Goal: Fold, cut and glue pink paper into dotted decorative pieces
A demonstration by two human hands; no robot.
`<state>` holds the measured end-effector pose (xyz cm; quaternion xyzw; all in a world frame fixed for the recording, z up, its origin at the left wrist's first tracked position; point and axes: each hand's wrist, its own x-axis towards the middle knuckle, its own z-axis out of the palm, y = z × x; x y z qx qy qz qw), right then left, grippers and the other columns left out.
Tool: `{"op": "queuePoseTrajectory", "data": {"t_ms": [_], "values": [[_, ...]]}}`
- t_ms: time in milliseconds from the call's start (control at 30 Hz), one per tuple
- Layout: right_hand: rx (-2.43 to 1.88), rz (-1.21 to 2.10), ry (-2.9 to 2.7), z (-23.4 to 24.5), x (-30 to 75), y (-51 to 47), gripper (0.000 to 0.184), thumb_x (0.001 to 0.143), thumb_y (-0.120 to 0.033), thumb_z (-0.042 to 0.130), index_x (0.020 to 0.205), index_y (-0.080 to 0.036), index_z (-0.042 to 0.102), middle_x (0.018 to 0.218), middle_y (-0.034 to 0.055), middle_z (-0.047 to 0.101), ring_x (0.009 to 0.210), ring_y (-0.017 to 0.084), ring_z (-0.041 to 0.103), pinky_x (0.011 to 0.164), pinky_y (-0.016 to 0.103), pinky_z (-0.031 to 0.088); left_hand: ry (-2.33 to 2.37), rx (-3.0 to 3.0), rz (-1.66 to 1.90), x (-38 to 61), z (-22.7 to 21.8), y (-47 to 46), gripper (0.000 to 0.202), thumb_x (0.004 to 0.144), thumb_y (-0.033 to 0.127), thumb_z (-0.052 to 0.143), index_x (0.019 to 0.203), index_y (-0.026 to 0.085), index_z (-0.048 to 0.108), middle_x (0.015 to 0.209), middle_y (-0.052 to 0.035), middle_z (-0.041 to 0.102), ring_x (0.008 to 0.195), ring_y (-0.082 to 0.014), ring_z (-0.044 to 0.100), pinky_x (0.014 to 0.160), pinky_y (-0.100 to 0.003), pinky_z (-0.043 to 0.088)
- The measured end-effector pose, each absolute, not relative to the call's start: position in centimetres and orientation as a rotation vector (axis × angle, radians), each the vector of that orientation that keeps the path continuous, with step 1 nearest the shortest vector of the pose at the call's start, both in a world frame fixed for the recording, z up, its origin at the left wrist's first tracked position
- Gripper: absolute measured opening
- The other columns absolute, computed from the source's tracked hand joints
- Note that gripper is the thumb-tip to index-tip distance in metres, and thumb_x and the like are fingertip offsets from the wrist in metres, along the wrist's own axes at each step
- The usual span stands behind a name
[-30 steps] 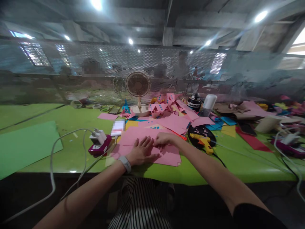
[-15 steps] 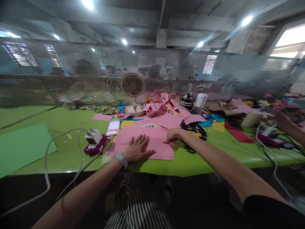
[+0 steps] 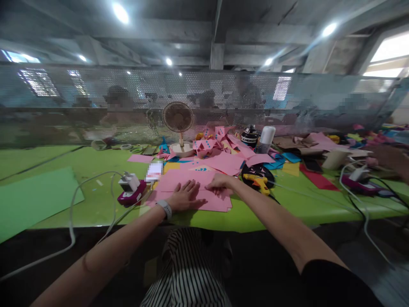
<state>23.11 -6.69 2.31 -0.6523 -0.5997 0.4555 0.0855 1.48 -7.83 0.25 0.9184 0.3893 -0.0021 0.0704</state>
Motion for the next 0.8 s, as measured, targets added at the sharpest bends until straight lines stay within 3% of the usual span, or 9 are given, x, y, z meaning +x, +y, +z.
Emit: {"op": "queuePoseTrajectory", "data": {"t_ms": [67,133,200,267,400,600,800], "values": [[-1.922,1.393,-1.784,1.8,22.7,-6.5,0.030,0.077,-0.034,0.067,0.060,-0.011,0.058,0.042,0.0007,0.059,0.037,0.007,0.054,0.036,0.015,0.035,1.114,2.721,0.004,1.6,1.4,-6.9,0.074,0.081,0.070,0.028,0.138,0.023,0.034,0.147,-0.0120,0.028,0.135,-0.0302,0.022,0.104,-0.053,0.017],[-1.910,1.425,-1.772,1.5,22.8,-6.5,0.026,0.078,-0.030,0.066,0.063,-0.010,0.058,0.042,0.0008,0.059,0.036,0.007,0.054,0.034,0.014,0.034,1.036,2.716,0.074,1.8,2.8,-5.8,0.057,0.085,0.062,0.029,0.121,0.026,0.054,0.134,-0.0078,0.048,0.127,-0.0258,0.037,0.101,-0.042,0.029],[-1.908,1.460,-1.757,1.6,23.0,-6.4,0.024,0.079,-0.028,0.065,0.064,-0.010,0.058,0.042,0.0011,0.060,0.036,0.008,0.054,0.032,0.013,0.032,1.220,2.637,0.198,2.1,4.0,-4.6,0.056,0.083,0.061,0.037,0.105,0.016,0.064,0.115,-0.0144,0.060,0.112,-0.0283,0.051,0.092,-0.039,0.038],[-1.914,1.494,-1.743,1.7,23.0,-6.3,0.024,0.078,-0.027,0.066,0.064,-0.009,0.058,0.042,0.0022,0.060,0.036,0.008,0.055,0.031,0.013,0.031,1.259,2.562,0.144,2.4,4.6,-3.6,0.056,0.079,0.061,0.043,0.084,0.012,0.068,0.089,-0.0150,0.068,0.086,-0.0264,0.062,0.077,-0.035,0.046],[-1.914,1.532,-1.732,1.8,23.1,-6.1,0.032,0.072,-0.034,0.071,0.061,-0.008,0.058,0.042,0.0046,0.061,0.034,0.008,0.053,0.029,0.013,0.030,1.208,2.213,-0.066,2.9,4.2,-2.7,0.055,0.067,0.065,0.057,0.058,0.012,0.064,0.062,-0.0109,0.065,0.056,-0.0183,0.059,0.057,-0.028,0.047],[-1.872,1.574,-1.688,1.2,23.4,-5.9,0.037,0.067,-0.041,0.075,0.063,-0.009,0.056,0.047,0.0046,0.064,0.037,0.009,0.057,0.032,0.014,0.037,1.244,1.931,-0.135,1.9,3.4,-1.3,0.046,0.053,0.057,0.074,0.053,0.013,0.064,0.053,-0.0062,0.061,0.046,-0.0141,0.052,0.053,-0.029,0.046],[-1.845,1.585,-1.659,0.9,23.6,-6.0,0.039,0.063,-0.043,0.077,0.064,-0.012,0.053,0.045,0.0037,0.063,0.037,0.011,0.058,0.036,0.016,0.044,1.313,1.764,-0.147,-1.8,3.0,0.3,0.036,0.043,0.041,0.084,0.045,0.013,0.062,0.046,-0.0068,0.058,0.043,-0.0149,0.051,0.051,-0.031,0.045]]}}
